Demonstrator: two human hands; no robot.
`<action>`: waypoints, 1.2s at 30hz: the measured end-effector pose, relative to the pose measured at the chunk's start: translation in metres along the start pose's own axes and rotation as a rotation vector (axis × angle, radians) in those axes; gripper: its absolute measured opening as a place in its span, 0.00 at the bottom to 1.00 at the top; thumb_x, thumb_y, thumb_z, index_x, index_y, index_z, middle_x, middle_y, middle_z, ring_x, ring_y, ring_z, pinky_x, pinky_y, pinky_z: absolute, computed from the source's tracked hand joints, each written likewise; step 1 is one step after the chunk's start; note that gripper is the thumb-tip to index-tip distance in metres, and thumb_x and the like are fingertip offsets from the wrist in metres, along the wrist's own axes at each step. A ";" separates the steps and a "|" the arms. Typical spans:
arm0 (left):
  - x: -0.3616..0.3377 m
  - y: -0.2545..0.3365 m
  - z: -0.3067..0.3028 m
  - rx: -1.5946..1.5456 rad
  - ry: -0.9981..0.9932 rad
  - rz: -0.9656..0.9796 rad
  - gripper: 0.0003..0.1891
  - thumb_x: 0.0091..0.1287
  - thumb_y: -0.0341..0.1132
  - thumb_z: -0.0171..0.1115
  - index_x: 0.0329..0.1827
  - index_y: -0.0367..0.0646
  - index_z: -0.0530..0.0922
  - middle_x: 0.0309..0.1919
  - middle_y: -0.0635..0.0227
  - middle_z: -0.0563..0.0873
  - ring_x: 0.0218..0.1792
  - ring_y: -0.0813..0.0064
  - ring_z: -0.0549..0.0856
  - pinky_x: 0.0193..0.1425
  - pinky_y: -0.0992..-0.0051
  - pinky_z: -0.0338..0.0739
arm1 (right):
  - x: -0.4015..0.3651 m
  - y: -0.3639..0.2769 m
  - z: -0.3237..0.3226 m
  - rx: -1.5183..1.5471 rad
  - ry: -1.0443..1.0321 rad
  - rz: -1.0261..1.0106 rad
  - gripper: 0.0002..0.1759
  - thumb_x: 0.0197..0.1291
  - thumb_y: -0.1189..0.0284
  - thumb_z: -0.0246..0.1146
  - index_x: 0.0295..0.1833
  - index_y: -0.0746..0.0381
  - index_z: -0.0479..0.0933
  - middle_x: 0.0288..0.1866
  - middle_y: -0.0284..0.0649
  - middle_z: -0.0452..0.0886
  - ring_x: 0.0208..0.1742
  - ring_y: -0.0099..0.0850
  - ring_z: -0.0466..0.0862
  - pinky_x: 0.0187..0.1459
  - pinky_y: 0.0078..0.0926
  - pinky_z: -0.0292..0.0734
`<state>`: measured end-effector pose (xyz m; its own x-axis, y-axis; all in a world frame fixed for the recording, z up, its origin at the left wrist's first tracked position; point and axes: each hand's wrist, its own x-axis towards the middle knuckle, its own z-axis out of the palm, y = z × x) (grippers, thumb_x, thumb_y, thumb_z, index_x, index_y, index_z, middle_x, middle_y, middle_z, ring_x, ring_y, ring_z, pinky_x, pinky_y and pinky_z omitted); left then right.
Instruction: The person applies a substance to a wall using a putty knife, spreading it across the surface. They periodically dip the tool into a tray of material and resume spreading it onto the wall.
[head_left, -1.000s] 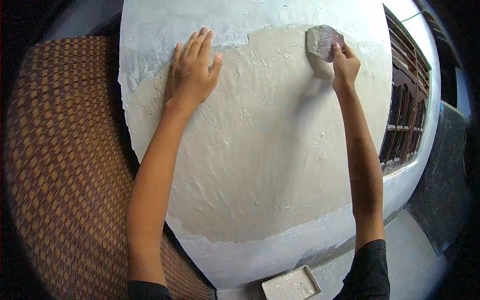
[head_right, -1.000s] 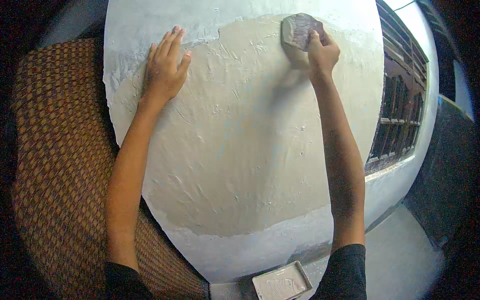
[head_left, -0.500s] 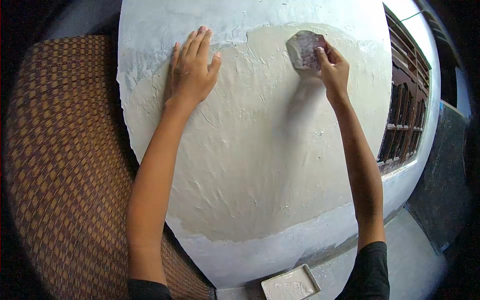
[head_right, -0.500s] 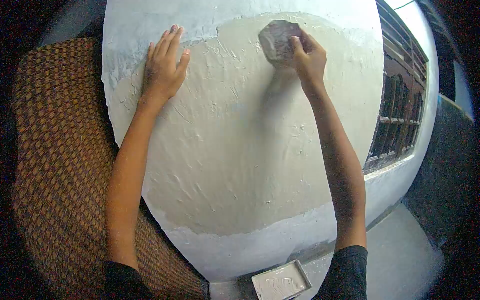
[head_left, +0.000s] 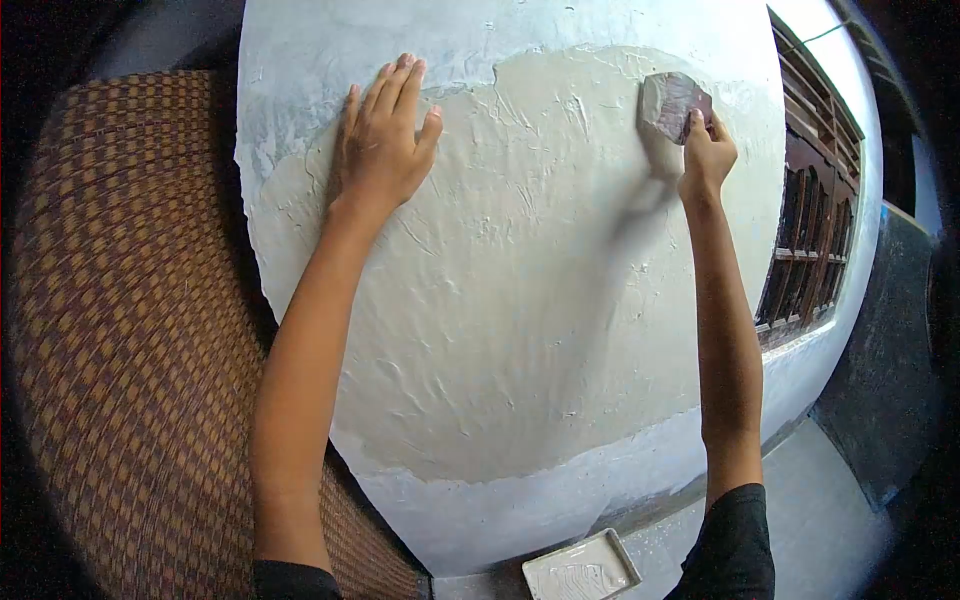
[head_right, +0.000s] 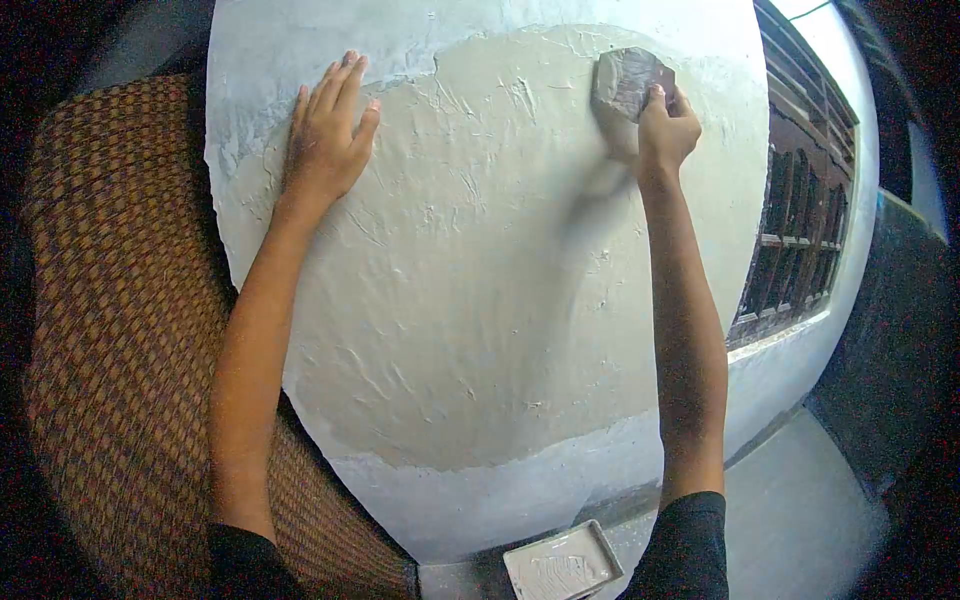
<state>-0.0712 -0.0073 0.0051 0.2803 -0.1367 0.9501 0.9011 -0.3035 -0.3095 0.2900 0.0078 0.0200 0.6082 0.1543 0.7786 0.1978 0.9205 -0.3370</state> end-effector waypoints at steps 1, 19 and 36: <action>0.000 0.000 0.001 0.001 0.008 0.008 0.29 0.73 0.44 0.48 0.75 0.44 0.62 0.75 0.59 0.64 0.75 0.59 0.62 0.78 0.49 0.48 | -0.002 0.002 0.000 0.048 -0.023 -0.014 0.20 0.68 0.73 0.62 0.62 0.72 0.75 0.47 0.42 0.84 0.46 0.27 0.83 0.48 0.21 0.78; 0.001 0.001 0.001 -0.002 0.015 0.000 0.28 0.73 0.44 0.48 0.74 0.45 0.63 0.74 0.60 0.65 0.75 0.59 0.62 0.77 0.48 0.49 | -0.043 -0.040 0.090 -0.148 -0.479 -0.525 0.20 0.67 0.69 0.64 0.63 0.60 0.78 0.44 0.41 0.86 0.42 0.23 0.81 0.48 0.22 0.77; -0.001 0.001 0.001 0.002 0.008 -0.019 0.29 0.72 0.45 0.49 0.74 0.45 0.63 0.74 0.61 0.66 0.75 0.61 0.62 0.78 0.49 0.48 | -0.020 -0.035 0.076 0.027 -0.356 -0.257 0.22 0.67 0.68 0.64 0.63 0.65 0.76 0.50 0.42 0.85 0.47 0.25 0.82 0.50 0.23 0.78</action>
<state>-0.0698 -0.0068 0.0042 0.2607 -0.1386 0.9554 0.9069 -0.3042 -0.2915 0.2127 -0.0003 0.0567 0.2384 0.0288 0.9707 0.2852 0.9534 -0.0983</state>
